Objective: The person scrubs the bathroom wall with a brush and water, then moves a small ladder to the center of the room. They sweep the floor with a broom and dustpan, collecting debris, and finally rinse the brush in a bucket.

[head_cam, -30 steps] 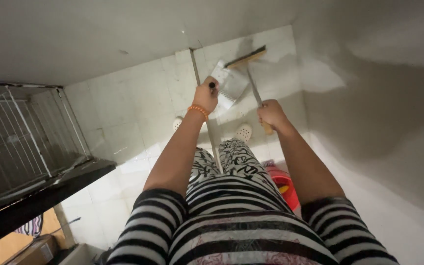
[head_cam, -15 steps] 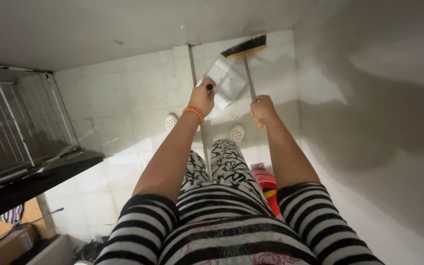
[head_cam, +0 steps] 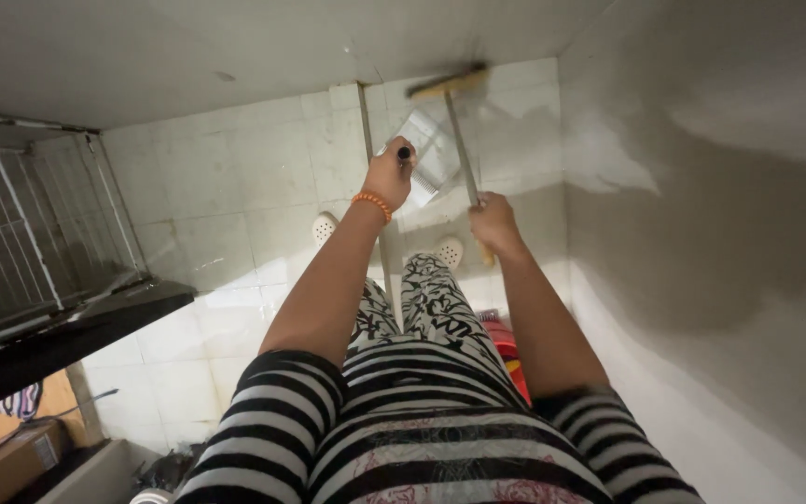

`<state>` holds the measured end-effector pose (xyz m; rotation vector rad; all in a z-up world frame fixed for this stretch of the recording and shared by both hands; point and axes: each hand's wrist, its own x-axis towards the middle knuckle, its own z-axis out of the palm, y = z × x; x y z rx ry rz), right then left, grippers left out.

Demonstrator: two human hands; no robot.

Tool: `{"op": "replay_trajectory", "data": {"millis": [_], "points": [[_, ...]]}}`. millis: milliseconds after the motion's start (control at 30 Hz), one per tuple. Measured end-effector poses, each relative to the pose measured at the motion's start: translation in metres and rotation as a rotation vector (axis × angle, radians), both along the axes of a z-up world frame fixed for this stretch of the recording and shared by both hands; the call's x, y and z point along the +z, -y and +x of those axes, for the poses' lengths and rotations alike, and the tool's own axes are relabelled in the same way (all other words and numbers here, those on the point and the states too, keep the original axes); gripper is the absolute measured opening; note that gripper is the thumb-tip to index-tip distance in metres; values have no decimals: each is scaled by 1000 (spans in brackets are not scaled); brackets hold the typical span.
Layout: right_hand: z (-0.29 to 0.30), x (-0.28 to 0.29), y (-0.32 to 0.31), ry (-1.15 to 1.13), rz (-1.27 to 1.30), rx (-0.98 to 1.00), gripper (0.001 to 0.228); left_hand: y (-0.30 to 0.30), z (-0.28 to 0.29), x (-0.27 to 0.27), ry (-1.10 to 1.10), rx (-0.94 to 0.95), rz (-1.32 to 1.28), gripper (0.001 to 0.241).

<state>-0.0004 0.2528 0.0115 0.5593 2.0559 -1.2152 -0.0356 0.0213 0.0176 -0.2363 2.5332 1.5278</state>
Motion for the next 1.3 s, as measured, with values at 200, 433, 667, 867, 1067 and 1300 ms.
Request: {"op": "replay_trajectory", "data": {"millis": [200,433,667,867,1067,1300], "points": [[-5,-43,-8,117,131,102,28,-1,-5,1,-55,-35,-57,18],[9,-14,-11,81,75,108,25,-7,-11,-39,-49,-35,-36,12],[-5,-50,21,-71,-12,145,31,-10,-11,-27,-7,-53,-69,11],[3,-66,7,44,16,191,26,-7,-4,-30,10,-70,-81,12],[-7,-18,-9,106,-16,273,21,-6,-7,-29,59,-64,-79,12],[-16,-2,24,45,-53,128,21,-2,-7,-26,39,-106,-86,14]]}}
